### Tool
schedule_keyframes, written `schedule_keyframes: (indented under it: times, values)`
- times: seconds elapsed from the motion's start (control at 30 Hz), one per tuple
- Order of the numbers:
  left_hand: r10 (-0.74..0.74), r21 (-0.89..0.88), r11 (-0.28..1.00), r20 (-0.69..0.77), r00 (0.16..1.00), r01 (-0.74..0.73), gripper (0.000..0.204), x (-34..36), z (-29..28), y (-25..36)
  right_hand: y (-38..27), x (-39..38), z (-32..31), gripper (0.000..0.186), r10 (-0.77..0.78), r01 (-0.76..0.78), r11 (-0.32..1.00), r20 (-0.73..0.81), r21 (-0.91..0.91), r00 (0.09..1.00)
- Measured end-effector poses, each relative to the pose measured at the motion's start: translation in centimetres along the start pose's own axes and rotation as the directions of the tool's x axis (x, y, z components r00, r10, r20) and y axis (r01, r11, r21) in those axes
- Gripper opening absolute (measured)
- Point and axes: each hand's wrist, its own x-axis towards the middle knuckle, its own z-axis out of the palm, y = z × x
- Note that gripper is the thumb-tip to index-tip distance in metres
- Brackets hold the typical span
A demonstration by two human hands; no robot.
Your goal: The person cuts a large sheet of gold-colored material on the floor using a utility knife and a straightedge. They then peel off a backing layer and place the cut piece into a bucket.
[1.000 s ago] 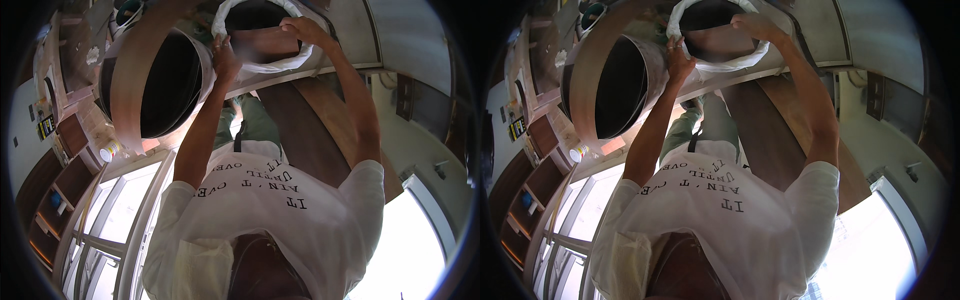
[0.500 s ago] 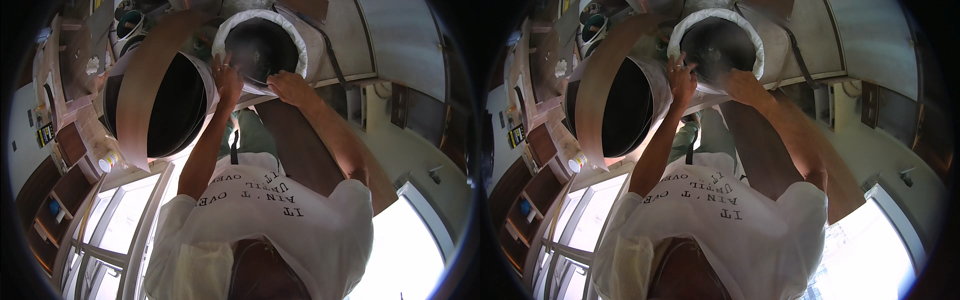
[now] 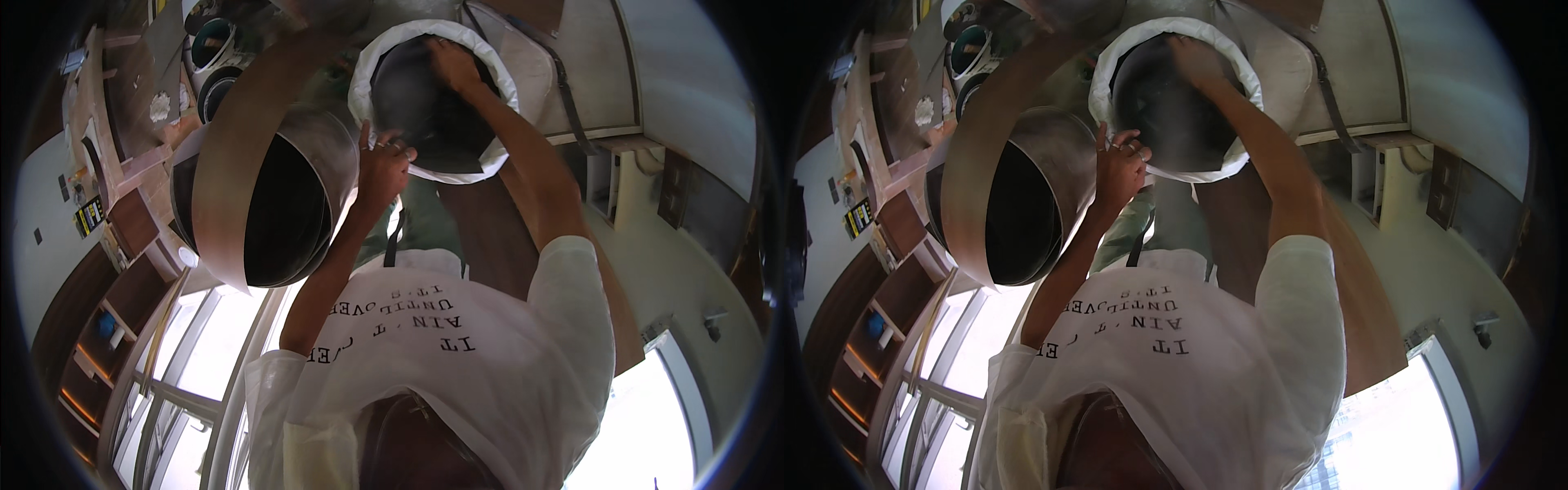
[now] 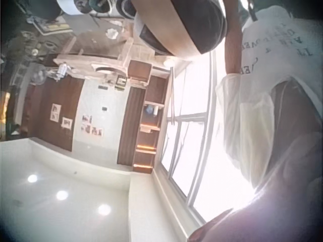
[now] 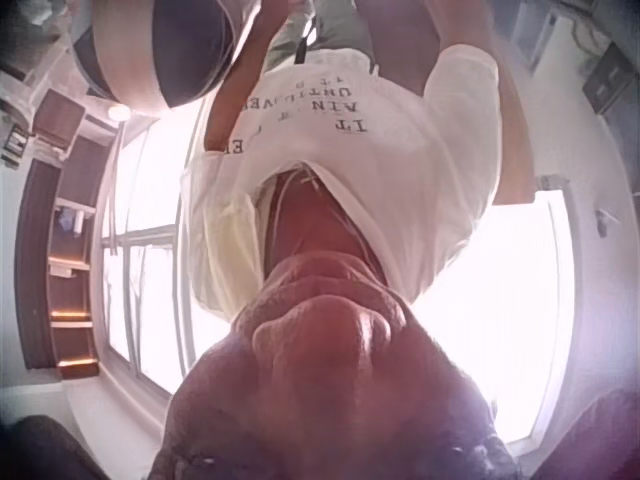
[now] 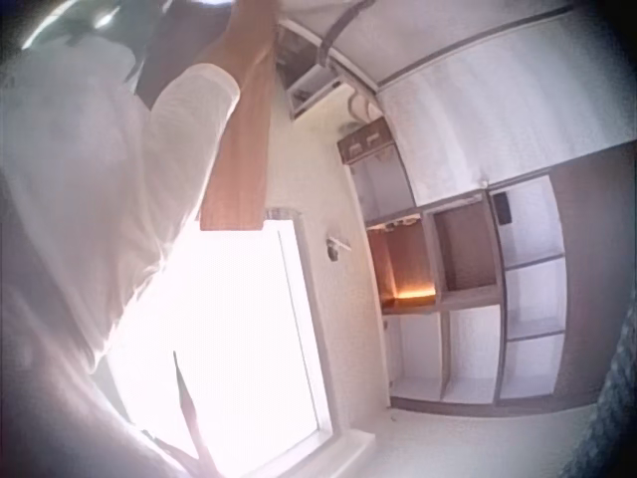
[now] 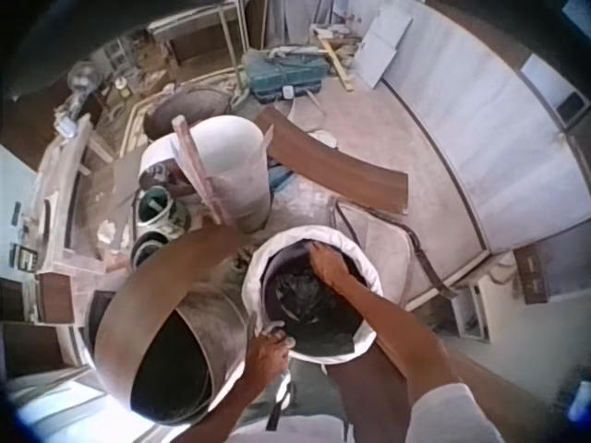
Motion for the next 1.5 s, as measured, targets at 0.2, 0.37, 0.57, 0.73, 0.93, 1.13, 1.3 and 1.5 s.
schedule_keyframes:
  times: [0.2, 0.37, 0.57, 0.73, 0.93, 1.13, 1.3, 1.5]
  values:
    - [-0.016, -0.073, 0.997, 0.068, 0.998, 0.021, 0.016, 1.3, -2.2, 1.4, 0.3, 0.8, -1.3, 0.028, -0.064, 0.075, 0.990, -0.090, 0.117, 0.994]
    - [-0.041, -0.108, 0.993, 0.148, 0.988, 0.057, 0.017, 1.7, -4.2, 2.9, 0.6, 0.0, -2.2, 0.027, -0.046, 0.059, 0.981, -0.078, 0.183, 0.996]
    - [-0.126, -0.015, 0.991, 0.213, 0.969, 0.132, 0.017, 0.8, -6.5, 3.4, 1.1, 0.1, -2.6, 0.024, -0.092, 0.077, 0.961, 0.045, 0.265, 0.995]
    - [-0.208, 0.081, 0.977, 0.177, 0.962, 0.196, 0.018, 1.7, -6.1, 3.3, 1.4, 1.2, -2.0, 0.023, -0.133, 0.112, 0.924, 0.031, 0.366, 0.991]
    - [-0.163, 0.036, 0.987, 0.285, 0.945, 0.159, 0.020, 1.3, -7.1, 3.3, 0.9, 1.3, -4.2, 0.022, -0.078, -0.003, 0.929, 0.205, 0.370, 0.976]
    - [-0.162, -0.002, 0.986, 0.188, 0.969, 0.165, 0.019, 2.5, -6.9, 3.3, 4.4, 0.8, -0.1, 0.026, -0.152, 0.106, 0.974, 0.228, 0.201, 0.962]
    - [-0.098, -0.011, 0.995, 0.219, 0.971, 0.103, 0.020, 2.3, -7.7, 4.2, 4.7, 0.6, -0.2, 0.027, -0.296, 0.277, 0.930, 0.044, 0.241, 0.954]
    - [-0.159, -0.081, 0.979, 0.257, 0.953, 0.185, 0.021, 1.9, -6.8, 4.7, 4.1, 1.4, -2.5, 0.027, -0.065, -0.223, 0.843, 0.506, 0.489, 0.860]
